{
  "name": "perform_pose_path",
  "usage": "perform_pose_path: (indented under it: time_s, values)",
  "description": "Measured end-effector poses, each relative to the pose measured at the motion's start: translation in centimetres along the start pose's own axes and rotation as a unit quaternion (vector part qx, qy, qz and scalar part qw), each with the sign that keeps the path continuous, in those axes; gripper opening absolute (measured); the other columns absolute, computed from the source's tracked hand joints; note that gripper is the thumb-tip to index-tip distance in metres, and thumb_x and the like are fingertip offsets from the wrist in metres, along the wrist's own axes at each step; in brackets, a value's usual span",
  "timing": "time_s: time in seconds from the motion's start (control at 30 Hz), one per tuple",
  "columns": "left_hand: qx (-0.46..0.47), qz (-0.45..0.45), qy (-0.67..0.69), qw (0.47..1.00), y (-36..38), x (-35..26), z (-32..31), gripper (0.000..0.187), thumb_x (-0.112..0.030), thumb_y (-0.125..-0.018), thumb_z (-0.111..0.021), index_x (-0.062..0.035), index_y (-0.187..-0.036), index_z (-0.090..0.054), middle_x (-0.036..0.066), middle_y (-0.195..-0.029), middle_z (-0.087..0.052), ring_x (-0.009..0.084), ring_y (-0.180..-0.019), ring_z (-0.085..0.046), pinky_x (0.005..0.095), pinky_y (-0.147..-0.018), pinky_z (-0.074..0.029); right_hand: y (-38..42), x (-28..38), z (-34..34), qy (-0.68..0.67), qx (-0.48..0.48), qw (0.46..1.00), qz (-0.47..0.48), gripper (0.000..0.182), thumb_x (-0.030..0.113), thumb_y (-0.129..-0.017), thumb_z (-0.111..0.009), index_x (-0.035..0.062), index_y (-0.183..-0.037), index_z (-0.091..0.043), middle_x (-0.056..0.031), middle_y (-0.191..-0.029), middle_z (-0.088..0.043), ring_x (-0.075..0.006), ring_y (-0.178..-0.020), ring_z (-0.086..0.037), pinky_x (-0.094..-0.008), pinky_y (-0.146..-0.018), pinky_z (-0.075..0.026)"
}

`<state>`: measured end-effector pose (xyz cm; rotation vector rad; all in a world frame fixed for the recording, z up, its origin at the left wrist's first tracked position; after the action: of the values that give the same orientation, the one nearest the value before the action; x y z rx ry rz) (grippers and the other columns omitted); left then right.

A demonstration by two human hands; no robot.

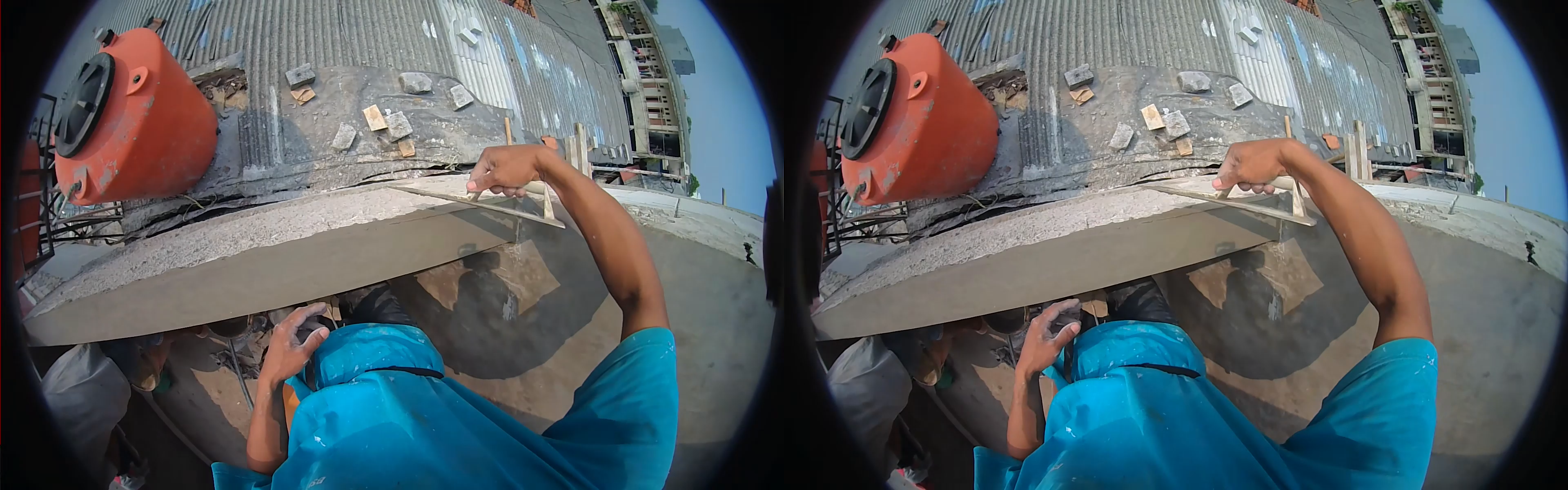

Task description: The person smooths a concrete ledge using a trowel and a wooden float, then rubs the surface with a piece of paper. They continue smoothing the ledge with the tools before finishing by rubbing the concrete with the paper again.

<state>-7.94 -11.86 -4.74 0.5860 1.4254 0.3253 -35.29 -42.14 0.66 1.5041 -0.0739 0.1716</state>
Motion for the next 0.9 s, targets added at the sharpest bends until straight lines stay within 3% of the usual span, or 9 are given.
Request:
perform_pose_path:
  time_s: [0.2,0.3,0.37,0.4,0.5,0.57,0.6,0.77,0.9]
  values:
    - [-0.007,0.009,0.004,1.0,0.8,0.9,0.4,0.049,-0.033,-0.088,-0.07,-0.0026,-0.126,-0.062,0.015,-0.119,-0.066,0.0265,-0.102,-0.066,0.0373,-0.091,-0.051,3.7,-9.3,4.7,0.066,-0.051,0.981,-0.176,0.043,0.041,-0.097,-0.059,-0.0005,-0.086,-0.064,-0.0041,-0.062,-0.048,-0.0147,-0.049,-0.047,-0.03,-0.039,-0.037]
    - [-0.009,0.018,0.011,1.0,0.9,1.0,0.4,0.049,-0.033,-0.088,-0.07,-0.0021,-0.125,-0.062,0.015,-0.118,-0.067,0.0267,-0.102,-0.066,0.0377,-0.091,-0.051,2.9,-13.4,4.5,0.048,-0.025,0.976,-0.212,0.044,0.045,-0.097,-0.056,0.004,-0.083,-0.067,-0.0038,-0.059,-0.053,-0.0147,-0.052,-0.051,-0.0414,-0.063,-0.049]
    - [-0.012,0.021,0.009,1.0,1.0,1.2,0.4,0.049,-0.033,-0.088,-0.07,-0.0019,-0.125,-0.061,0.015,-0.117,-0.067,0.0267,-0.102,-0.066,0.038,-0.091,-0.051,2.3,-14.8,4.8,0.179,-0.005,0.954,-0.239,0.049,0.05,-0.097,-0.052,0.009,-0.077,-0.068,-0.0023,-0.058,-0.059,-0.0139,-0.057,-0.055,-0.0604,-0.1,-0.028]
    - [-0.017,0.005,-0.007,1.0,1.0,1.1,0.4,0.049,-0.033,-0.088,-0.07,-0.0018,-0.125,-0.061,0.015,-0.118,-0.067,0.0264,-0.102,-0.066,0.0379,-0.091,-0.051,1.9,-15.0,4.8,0.205,-0.001,0.948,-0.245,0.053,0.055,-0.097,-0.049,0.0122,-0.072,-0.068,0.0006,-0.059,-0.064,-0.0125,-0.061,-0.058,-0.0614,-0.107,0.001]
    - [-0.02,0.004,-0.009,1.0,1.3,0.9,0.3,0.05,-0.034,-0.088,-0.07,-0.0018,-0.125,-0.061,0.016,-0.119,-0.066,0.0263,-0.102,-0.066,0.0378,-0.092,-0.051,0.7,-15.6,4.7,0.201,-0.012,0.941,-0.273,0.053,0.056,-0.096,-0.05,0.0113,-0.072,-0.067,0.0003,-0.058,-0.063,-0.0133,-0.06,-0.058,-0.0632,-0.102,-0.011]
    - [-0.021,0.009,0.004,1.0,0.9,0.6,0.5,0.051,-0.035,-0.088,-0.071,-0.0019,-0.125,-0.061,0.016,-0.12,-0.066,0.0264,-0.103,-0.066,0.0378,-0.092,-0.051,-1.4,-15.4,3.7,0.145,0.005,0.966,-0.215,0.055,0.056,-0.095,-0.051,0.0096,-0.072,-0.066,0.0001,-0.058,-0.062,-0.0137,-0.057,-0.058,-0.055,-0.095,-0.028]
    - [-0.009,0.03,0.02,0.999,1.0,0.9,0.3,0.054,-0.039,-0.088,-0.07,-0.0019,-0.126,-0.061,0.017,-0.123,-0.064,0.0293,-0.111,-0.062,0.04,-0.098,-0.046,-1.0,-13.3,3.5,0.057,-0.029,0.982,-0.176,0.046,0.045,-0.094,-0.063,-0.001,-0.085,-0.064,-0.0067,-0.06,-0.056,-0.015,-0.046,-0.053,-0.0318,-0.043,-0.043]
    - [0.001,0.051,0.034,0.998,1.6,2.1,0.1,0.057,-0.042,-0.088,-0.068,-0.0027,-0.128,-0.06,0.018,-0.128,-0.063,0.0323,-0.12,-0.058,0.0426,-0.103,-0.043,0.9,-14.2,5.1,0.155,-0.031,0.959,-0.233,0.05,0.046,-0.093,-0.065,-0.0031,-0.092,-0.066,-0.0092,-0.064,-0.059,-0.0158,-0.05,-0.055,-0.0327,-0.044,-0.044]
    - [-0.021,0.0,-0.012,1.0,2.3,1.7,1.1,0.051,-0.032,-0.088,-0.071,-0.0044,-0.129,-0.059,0.015,-0.126,-0.062,0.0261,-0.105,-0.065,0.0364,-0.093,-0.05,-0.3,-12.1,2.8,0.162,-0.001,0.958,-0.237,0.042,0.041,-0.096,-0.062,0.0001,-0.095,-0.067,-0.0069,-0.063,-0.056,-0.0143,-0.049,-0.053,-0.0314,-0.045,-0.043]
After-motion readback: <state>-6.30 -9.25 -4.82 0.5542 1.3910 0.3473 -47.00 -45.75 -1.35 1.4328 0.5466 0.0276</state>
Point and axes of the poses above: each hand's wrist, its own y-axis away from the middle knuckle, its own z-axis out of the back of the hand, x = y × z, the point moved 10 cm from there along -y, towards the middle knuckle
